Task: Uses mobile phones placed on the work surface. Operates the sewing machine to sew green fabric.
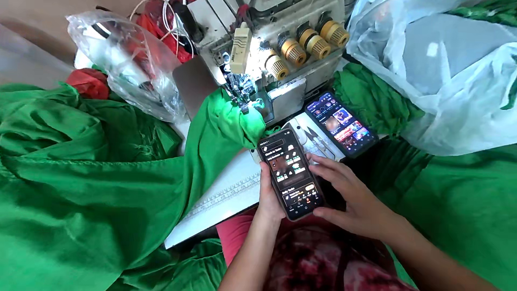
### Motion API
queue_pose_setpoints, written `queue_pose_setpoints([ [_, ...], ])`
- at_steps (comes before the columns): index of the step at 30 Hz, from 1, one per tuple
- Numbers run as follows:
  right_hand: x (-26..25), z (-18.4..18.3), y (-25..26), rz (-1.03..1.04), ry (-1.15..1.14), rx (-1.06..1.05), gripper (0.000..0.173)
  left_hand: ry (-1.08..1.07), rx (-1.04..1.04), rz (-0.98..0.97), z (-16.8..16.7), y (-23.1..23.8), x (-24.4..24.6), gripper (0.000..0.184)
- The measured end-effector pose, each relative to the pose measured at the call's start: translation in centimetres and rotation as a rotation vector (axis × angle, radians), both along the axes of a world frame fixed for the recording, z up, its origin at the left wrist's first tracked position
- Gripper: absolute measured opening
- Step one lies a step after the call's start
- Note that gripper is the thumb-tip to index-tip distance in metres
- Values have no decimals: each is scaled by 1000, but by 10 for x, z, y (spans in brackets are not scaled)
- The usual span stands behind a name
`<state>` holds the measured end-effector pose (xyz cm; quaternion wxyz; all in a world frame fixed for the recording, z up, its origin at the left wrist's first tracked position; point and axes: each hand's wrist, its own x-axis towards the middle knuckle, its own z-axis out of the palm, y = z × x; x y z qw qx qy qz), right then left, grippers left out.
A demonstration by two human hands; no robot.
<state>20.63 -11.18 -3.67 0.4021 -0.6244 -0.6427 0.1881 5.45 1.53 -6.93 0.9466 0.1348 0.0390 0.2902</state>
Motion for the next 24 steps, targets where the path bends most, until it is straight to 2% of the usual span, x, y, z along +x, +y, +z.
queue_pose_setpoints([
  [3, 4, -2, -8, 53, -76, 93, 39, -24, -24, -38, -4, 1, 1, 68],
  [5, 6, -3, -13, 108, -132, 151, 32, -36, -27, -33, -5, 1, 2, 67],
  [8, 7, -5, -15, 154, -164, 199, 30, -27, -34, -42, -5, 1, 1, 68],
  [13, 4, -10, -9, 36, -81, 176, 30, -26, -39, -42, -6, 1, 2, 71],
  [18, -5, -13, -9, -25, 19, 116, 43, 30, -1, -29, -5, 0, 2, 72],
  [24, -3, -15, -9, -21, -8, 120, 38, 38, -16, -41, -4, 0, 2, 72],
])
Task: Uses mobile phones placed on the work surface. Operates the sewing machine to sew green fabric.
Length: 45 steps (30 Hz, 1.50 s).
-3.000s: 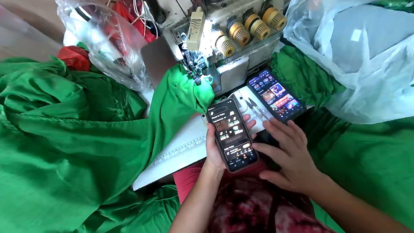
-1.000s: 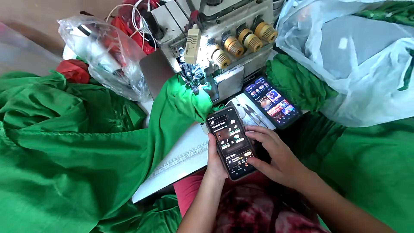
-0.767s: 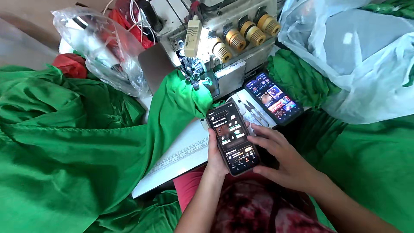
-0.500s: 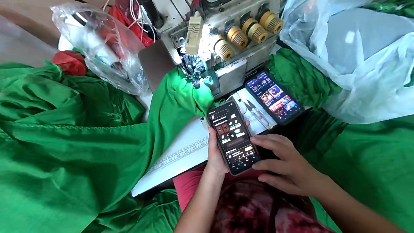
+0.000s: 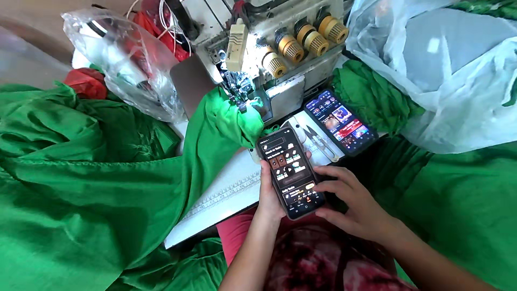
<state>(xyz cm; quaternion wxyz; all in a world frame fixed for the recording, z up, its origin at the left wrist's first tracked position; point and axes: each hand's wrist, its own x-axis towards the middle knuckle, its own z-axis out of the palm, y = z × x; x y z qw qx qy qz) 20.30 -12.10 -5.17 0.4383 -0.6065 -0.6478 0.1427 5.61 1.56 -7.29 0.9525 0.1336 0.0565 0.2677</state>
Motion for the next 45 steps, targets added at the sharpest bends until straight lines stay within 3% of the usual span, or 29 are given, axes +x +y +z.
queue_pose_setpoints([
  [3, 2, 1, 1, -28, 50, -3, 42, -2, 5, 12, 0, 0, 1, 70],
  [8, -6, 2, 2, -67, 389, -133, 63, 39, 15, 18, 2, -1, 1, 71],
  [15, -8, 6, 3, 35, 949, -373, 58, 149, 48, 66, 12, -5, 3, 69],
  [18, -2, 3, 7, 50, 874, -304, 55, 167, 48, 82, 14, -6, 5, 67],
  [21, 2, 8, 13, 43, 764, -296, 63, 198, 57, 122, 14, -8, 7, 63],
  [24, 5, 11, 17, 11, 716, -316, 59, 314, 103, 152, 18, -11, 8, 63],
  [29, -2, 8, 23, -98, 602, -289, 52, 290, 145, 140, 14, -11, 8, 68],
  [45, -1, 3, 21, -18, 719, -282, 50, 368, 129, 206, 24, -17, 3, 57],
])
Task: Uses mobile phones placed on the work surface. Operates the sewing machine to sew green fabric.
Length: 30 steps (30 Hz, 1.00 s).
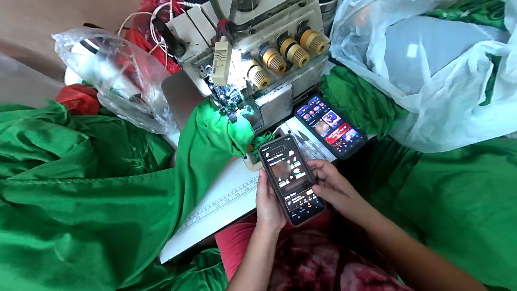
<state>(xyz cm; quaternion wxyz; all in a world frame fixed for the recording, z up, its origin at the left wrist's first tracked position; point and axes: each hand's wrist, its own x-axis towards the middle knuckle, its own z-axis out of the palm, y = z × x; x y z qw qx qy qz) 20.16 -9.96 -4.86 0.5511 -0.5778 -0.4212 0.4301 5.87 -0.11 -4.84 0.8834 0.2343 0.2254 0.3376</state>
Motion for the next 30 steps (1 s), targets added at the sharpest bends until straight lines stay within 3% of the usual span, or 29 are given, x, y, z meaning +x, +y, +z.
queue_pose_setpoints([
  [8, 12, 11, 0, 43, -243, -14, 50, 56, 92, 17, 7, 6, 0, 57],
  [14, 39, 15, 9, -192, -985, -9, 28, 136, 76, 48, 7, 8, 0, 60],
  [16, 37, 17, 15, -179, -1104, -63, 24, 169, 102, 51, 6, 8, 1, 61],
  [24, 21, 33, 37, -113, -1185, -316, 23, 205, 142, 64, 5, 6, 0, 58],
  [30, 33, 35, 36, -196, -1115, -179, 18, 207, 125, 55, 7, 7, -2, 59],
])
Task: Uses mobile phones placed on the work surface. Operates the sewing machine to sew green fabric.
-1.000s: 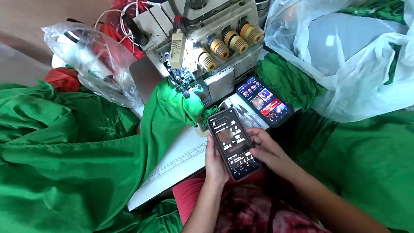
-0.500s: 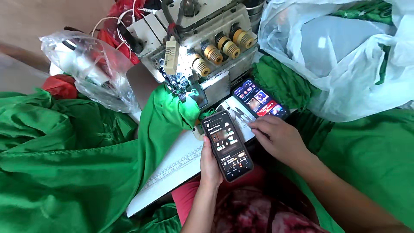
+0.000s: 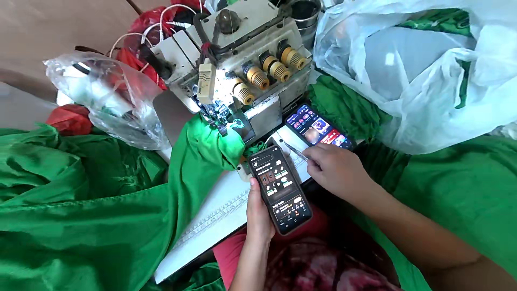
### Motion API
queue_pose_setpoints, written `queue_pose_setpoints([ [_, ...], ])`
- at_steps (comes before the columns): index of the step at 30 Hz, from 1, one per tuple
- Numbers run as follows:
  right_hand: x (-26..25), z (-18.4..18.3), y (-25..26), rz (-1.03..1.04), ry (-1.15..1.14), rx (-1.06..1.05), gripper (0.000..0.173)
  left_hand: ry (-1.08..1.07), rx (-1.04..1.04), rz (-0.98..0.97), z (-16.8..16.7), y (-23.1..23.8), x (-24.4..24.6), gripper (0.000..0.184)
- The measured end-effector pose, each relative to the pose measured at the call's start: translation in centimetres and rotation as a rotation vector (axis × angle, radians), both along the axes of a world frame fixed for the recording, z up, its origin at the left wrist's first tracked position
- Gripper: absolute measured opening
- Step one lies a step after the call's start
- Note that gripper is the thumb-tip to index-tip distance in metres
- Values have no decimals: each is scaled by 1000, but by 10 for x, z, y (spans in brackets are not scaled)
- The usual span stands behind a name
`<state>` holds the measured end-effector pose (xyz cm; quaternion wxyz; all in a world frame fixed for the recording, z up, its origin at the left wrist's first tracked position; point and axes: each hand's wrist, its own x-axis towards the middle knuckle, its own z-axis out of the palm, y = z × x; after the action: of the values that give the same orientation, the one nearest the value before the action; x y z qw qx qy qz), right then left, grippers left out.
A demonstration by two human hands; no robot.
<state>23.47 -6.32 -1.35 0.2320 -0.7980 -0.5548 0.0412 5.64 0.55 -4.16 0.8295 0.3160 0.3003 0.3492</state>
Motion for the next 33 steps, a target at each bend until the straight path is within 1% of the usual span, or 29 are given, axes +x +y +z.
queue_pose_setpoints([
  [2, 19, 11, -4, -23, 4, 54, 19, -8, -17, 0, 1, 0, 0, 61],
  [4, 48, 34, -9, -94, -4, 32, 23, 6, -22, -1, 2, 0, 0, 61],
  [8, 113, 79, -9, -341, -198, 104, 36, 31, -11, -4, 5, 1, 2, 60],
  [9, 129, 86, -5, -390, -248, 111, 38, 43, -6, -6, 5, 1, 3, 60],
  [12, 171, 86, 7, -453, -346, 79, 33, 75, 2, -7, 5, 2, 7, 59],
  [15, 189, 76, 10, -428, -305, -35, 29, 104, 6, -3, 4, 3, 10, 54],
  [17, 187, 72, 8, -429, -270, -46, 29, 111, 16, -1, 3, 4, 13, 51],
  [19, 172, 70, 2, -398, -230, 32, 33, 99, 9, -1, 3, 5, 16, 48],
  [20, 158, 71, -3, -357, -209, 83, 35, 90, 0, -1, 4, 6, 19, 46],
  [22, 121, 70, -14, -211, -138, 150, 35, 75, -11, 7, 5, 6, 24, 45],
  [23, 102, 64, -20, -129, -85, 161, 33, 66, -16, 11, 6, 6, 26, 45],
  [25, 67, 41, -29, -4, 97, 131, 32, 59, -32, 27, 7, 6, 30, 44],
  [26, 53, 27, -33, 42, 177, 100, 36, 60, -39, 37, 7, 5, 31, 44],
  [27, 44, 13, -36, 74, 207, 98, 38, 63, -38, 42, 7, 5, 31, 44],
  [29, 41, -7, -41, 67, 160, 163, 35, 70, -24, 48, 5, 5, 29, 43],
  [31, 52, -19, -47, 0, 62, 236, 32, 72, -9, 45, 2, 6, 25, 43],
  [33, 66, -27, -52, -24, -7, 281, 32, 69, 0, 36, -1, 6, 23, 44],
])
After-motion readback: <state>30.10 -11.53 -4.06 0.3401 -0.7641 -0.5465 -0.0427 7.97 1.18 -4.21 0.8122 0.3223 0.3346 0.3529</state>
